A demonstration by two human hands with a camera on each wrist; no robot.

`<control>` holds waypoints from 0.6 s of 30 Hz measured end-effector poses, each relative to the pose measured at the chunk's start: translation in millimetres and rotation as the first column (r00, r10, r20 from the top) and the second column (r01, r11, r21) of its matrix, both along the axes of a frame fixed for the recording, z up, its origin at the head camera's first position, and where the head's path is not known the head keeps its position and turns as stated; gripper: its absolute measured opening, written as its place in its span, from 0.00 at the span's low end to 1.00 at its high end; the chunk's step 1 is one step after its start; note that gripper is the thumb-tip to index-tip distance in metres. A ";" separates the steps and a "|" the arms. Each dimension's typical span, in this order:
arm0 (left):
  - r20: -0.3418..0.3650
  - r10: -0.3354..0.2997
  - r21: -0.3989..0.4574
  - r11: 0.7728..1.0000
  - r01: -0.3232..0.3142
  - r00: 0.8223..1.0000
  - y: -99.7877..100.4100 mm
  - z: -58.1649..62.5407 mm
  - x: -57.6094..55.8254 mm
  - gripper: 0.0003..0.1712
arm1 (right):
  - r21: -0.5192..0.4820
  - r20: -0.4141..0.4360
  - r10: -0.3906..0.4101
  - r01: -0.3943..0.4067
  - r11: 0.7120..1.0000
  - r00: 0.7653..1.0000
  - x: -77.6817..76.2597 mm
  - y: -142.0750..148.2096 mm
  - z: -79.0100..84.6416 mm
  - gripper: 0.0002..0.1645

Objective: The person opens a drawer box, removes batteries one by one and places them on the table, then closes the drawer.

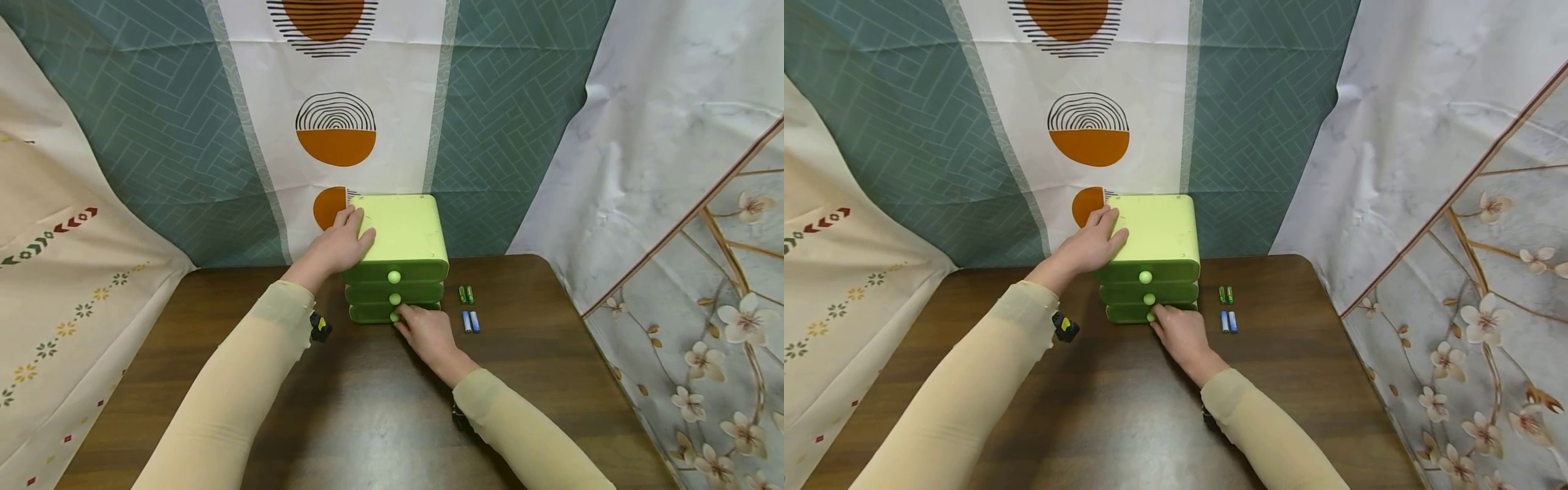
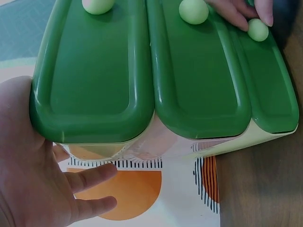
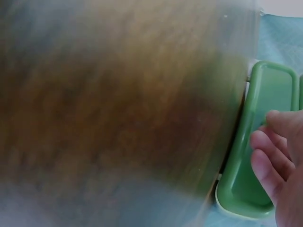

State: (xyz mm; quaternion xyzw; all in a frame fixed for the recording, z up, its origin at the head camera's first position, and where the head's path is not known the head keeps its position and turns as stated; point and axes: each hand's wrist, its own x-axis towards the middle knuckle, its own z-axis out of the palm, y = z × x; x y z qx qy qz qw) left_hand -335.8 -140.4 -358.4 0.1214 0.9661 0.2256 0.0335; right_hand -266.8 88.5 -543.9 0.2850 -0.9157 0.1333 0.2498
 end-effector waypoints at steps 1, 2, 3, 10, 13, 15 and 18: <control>0.001 0.000 0.001 1.000 0.000 1.000 0.0 0.2 0.2 0.46 | 0.008 -0.012 -0.003 0.003 1.000 1.000 0.0 -0.6 -0.3 0.13; 0.001 0.000 0.001 1.000 0.000 1.000 0.1 0.5 0.3 0.46 | 0.017 -0.021 -0.007 0.007 1.000 1.000 0.1 -1.1 -0.6 0.12; 0.002 0.000 0.001 1.000 0.000 1.000 0.2 0.6 0.4 0.46 | 0.021 -0.031 -0.010 0.010 1.000 0.999 0.3 -1.5 -0.8 0.13; 0.016 0.000 0.002 1.000 0.000 1.000 0.7 2.4 1.8 0.46 | 0.037 -0.056 -0.033 0.035 0.999 0.998 2.0 -4.7 -0.7 0.15; 0.019 0.003 0.006 1.000 -0.003 1.000 1.0 3.1 2.9 0.46 | 0.054 -0.063 -0.045 0.049 0.997 0.997 3.2 -6.0 0.0 0.15; 0.021 0.004 0.010 1.000 -0.004 1.000 1.0 3.7 3.6 0.46 | 0.068 -0.075 -0.053 0.058 0.996 0.996 3.8 -7.0 0.4 0.15; 0.023 0.002 0.015 1.000 -0.002 1.000 0.9 4.5 4.3 0.46 | 0.083 -0.106 -0.061 0.070 0.994 0.993 3.9 -8.5 0.3 0.15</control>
